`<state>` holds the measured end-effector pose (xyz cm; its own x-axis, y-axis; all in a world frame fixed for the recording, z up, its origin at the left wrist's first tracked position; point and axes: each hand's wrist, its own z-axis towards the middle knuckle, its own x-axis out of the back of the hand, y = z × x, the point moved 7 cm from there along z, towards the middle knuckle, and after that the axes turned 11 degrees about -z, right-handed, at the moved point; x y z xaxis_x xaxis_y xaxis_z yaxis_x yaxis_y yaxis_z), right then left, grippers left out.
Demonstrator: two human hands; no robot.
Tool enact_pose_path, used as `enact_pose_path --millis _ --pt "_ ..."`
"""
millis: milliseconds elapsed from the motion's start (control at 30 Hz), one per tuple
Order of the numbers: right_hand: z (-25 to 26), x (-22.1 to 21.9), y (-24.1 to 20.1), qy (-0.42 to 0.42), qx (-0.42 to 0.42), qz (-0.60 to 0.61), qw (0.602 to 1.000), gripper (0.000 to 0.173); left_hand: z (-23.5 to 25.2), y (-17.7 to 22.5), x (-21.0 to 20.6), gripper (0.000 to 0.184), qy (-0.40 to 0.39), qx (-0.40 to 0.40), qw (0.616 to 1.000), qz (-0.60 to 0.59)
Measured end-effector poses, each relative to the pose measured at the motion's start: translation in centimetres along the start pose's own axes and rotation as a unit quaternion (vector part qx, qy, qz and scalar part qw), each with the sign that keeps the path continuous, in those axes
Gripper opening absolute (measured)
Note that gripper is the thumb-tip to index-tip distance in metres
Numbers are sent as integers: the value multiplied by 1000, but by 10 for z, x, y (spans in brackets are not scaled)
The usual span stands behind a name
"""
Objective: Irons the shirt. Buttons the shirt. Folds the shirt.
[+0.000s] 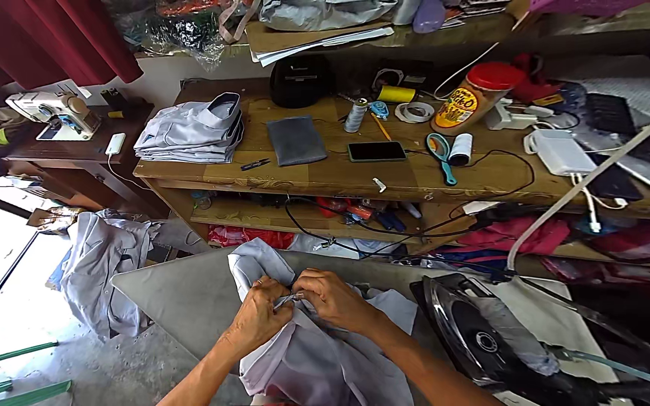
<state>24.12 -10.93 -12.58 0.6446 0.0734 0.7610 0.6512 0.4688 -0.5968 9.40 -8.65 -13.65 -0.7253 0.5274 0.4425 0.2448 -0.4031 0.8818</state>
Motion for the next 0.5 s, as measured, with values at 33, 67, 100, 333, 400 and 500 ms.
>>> enact_pose_path --millis 33,67,100,333,400,500 --pt "0 0 2 -5 -14 13 1000 21 0 0 -1 17 2 -2 1000 -5" --pt "0 0 3 -7 -25 18 999 21 0 0 -1 17 6 -1 1000 -9" --pt "0 0 3 -9 -36 18 999 21 0 1 -1 16 13 1 1000 -12" --pt "-3 -2 4 13 -52 43 998 24 4 -1 6 12 56 -28 994 -92" --pt "-5 0 3 -3 -46 43 998 34 2 -2 8 12 49 -18 990 -134" --pt "-7 2 -12 1 -13 27 1000 31 0 -5 9 13 51 27 984 -170"
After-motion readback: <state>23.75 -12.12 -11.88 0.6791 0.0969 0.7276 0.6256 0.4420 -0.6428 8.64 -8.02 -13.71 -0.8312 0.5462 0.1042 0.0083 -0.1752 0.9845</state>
